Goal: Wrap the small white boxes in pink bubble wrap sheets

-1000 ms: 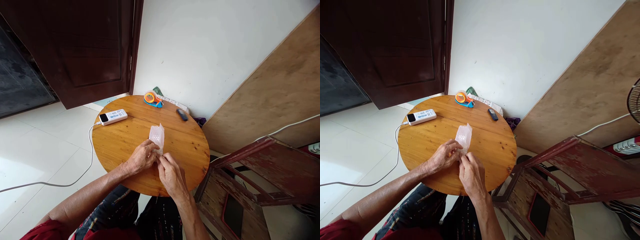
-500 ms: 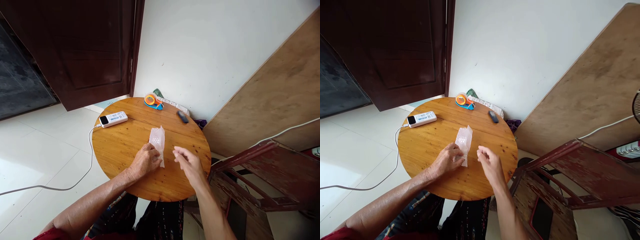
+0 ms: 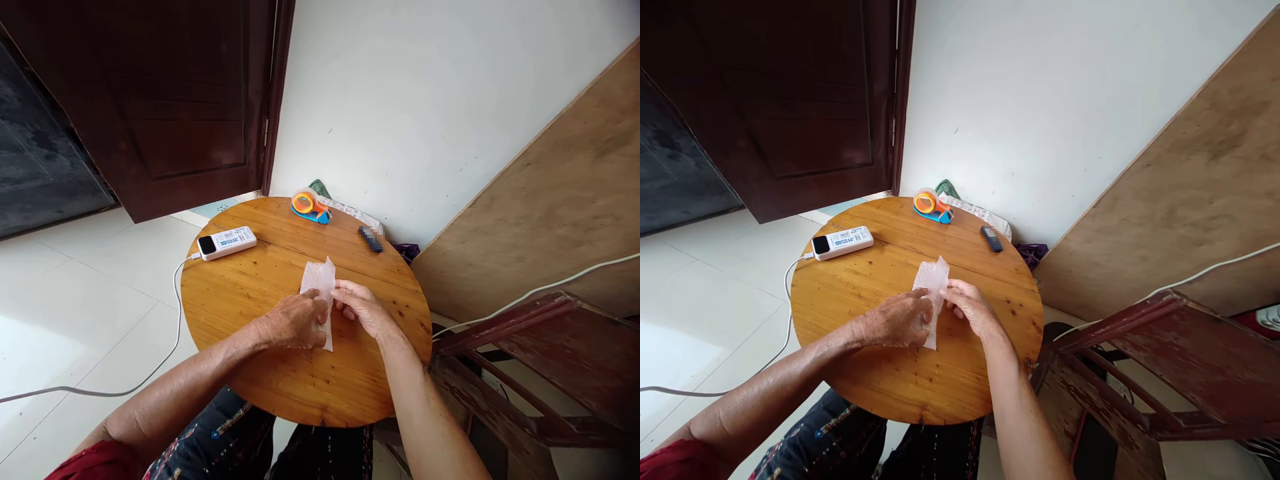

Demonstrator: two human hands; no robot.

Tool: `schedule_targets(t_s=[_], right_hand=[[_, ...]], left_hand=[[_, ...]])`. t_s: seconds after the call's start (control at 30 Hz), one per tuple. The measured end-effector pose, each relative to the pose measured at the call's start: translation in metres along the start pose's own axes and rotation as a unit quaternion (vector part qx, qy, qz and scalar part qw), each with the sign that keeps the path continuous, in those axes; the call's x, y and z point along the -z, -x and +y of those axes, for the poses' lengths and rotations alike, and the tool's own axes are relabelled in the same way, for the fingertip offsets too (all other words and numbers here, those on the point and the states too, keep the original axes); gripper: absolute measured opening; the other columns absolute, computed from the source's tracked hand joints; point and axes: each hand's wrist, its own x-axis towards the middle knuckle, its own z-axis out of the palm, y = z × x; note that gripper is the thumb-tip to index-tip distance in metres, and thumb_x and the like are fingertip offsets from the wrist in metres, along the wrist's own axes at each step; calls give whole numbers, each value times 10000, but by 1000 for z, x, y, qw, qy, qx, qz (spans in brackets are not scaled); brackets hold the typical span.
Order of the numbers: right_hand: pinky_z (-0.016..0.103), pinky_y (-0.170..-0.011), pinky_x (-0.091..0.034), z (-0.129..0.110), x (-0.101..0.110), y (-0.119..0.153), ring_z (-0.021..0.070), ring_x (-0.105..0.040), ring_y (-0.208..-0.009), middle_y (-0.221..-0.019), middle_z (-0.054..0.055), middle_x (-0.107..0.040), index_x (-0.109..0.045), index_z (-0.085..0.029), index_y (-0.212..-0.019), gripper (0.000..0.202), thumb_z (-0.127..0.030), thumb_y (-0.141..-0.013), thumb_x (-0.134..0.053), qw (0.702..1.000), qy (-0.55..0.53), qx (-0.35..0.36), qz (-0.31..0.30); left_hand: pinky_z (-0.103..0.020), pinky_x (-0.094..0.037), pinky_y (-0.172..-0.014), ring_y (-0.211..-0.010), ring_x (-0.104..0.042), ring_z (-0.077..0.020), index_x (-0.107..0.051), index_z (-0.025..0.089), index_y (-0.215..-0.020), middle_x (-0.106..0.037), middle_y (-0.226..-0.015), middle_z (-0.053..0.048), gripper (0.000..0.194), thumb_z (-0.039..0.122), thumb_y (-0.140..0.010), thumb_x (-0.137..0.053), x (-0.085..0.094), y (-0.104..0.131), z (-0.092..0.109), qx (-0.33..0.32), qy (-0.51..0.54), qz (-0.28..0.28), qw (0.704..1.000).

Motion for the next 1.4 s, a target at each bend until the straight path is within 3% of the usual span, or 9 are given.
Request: schedule_targets(t_s=[0.17, 0.3, 0.4, 0.53, 0.7, 0.9, 1.1, 1.3, 1.4], right_hand=[[208, -416, -193, -1, -2, -13, 88, -424, -533, -655, -32, -572, -615, -194, -845, 412, -440, -565, -792, 999, 22, -30, 16], [211, -436, -217, -5, -9, -22, 74, -396, -493, -629, -43, -580, -600, -191, -795, 395, -404, -533, -806, 997, 51, -46, 30], [216, -466, -281, -6, -12, -27, 85, -431, -508, -588, -47, -572, -624, -176, -766, 358, -387, -530, -792, 997, 67, -29, 18], [236, -546, -391, 1, -18, -37, 125, -511, -586, -604, -30, -603, -622, -168, -698, 262, -344, -545, -743, 997, 76, 28, 13], [260, -610, -436, 6, -30, -43, 158, -544, -670, -686, -15, -643, -618, -188, -698, 184, -300, -575, -697, 990, 73, 113, 35], [271, -654, -441, -1, -28, -17, 153, -519, -676, -704, -19, -609, -599, -207, -761, 154, -313, -678, -672, 984, 32, 175, 10], [262, -640, -400, -10, -23, 17, 139, -471, -653, -681, -33, -558, -597, -205, -748, 122, -309, -730, -658, 976, 95, 196, -7], [272, -675, -445, -7, -30, 40, 169, -564, -707, -726, -8, -636, -588, -217, -690, 123, -304, -729, -665, 963, 155, 221, 20], [305, -793, -493, 3, -36, 54, 211, -657, -875, -885, 24, -718, -593, -231, -726, 81, -279, -778, -633, 956, 162, 241, 30]], left_hand=[[-325, -546, -791, -871, -666, -214, -639, 215, -900, -604, -1192, -44, 184, 252, -719, -647, -4, 3, 0, -9, 8, 7, 1000], [-376, -565, -832, -943, -674, -232, -643, 206, -1003, -395, -1470, -100, 253, 219, -751, -625, -22, 14, 1, 30, 16, 82, 996], [-392, -563, -867, -975, -663, -229, -632, 191, -974, -324, -1536, -104, 194, 204, -783, -602, -36, 22, 0, 8, 1, 134, 991], [-405, -522, -961, -1111, -604, -257, -605, 190, -859, -460, -1472, -77, 70, 160, -801, -579, -45, 25, -1, -44, -30, 169, 984], [-348, -523, -900, -959, -606, -208, -581, 205, -818, -670, -1161, -52, 96, 113, -802, -555, -45, 24, -1, -58, -26, 178, 982], [-333, -504, -895, -978, -597, -206, -611, 200, -860, -671, -1143, -60, 142, 94, -771, -580, -51, 25, -3, -46, 6, 207, 977], [-337, -487, -866, -957, -572, -196, -675, 211, -870, -606, -1214, -61, 122, 140, -793, -613, -61, 29, -4, -16, 3, 266, 964], [-339, -449, -795, -897, -522, -204, -724, 249, -910, -572, -1028, -63, 134, 209, -842, -615, -66, 34, -2, 26, -73, 298, 951], [-333, -439, -769, -869, -509, -205, -719, 224, -835, -574, -950, -66, 106, 206, -843, -615, -65, 35, -1, 37, -84, 293, 952]])
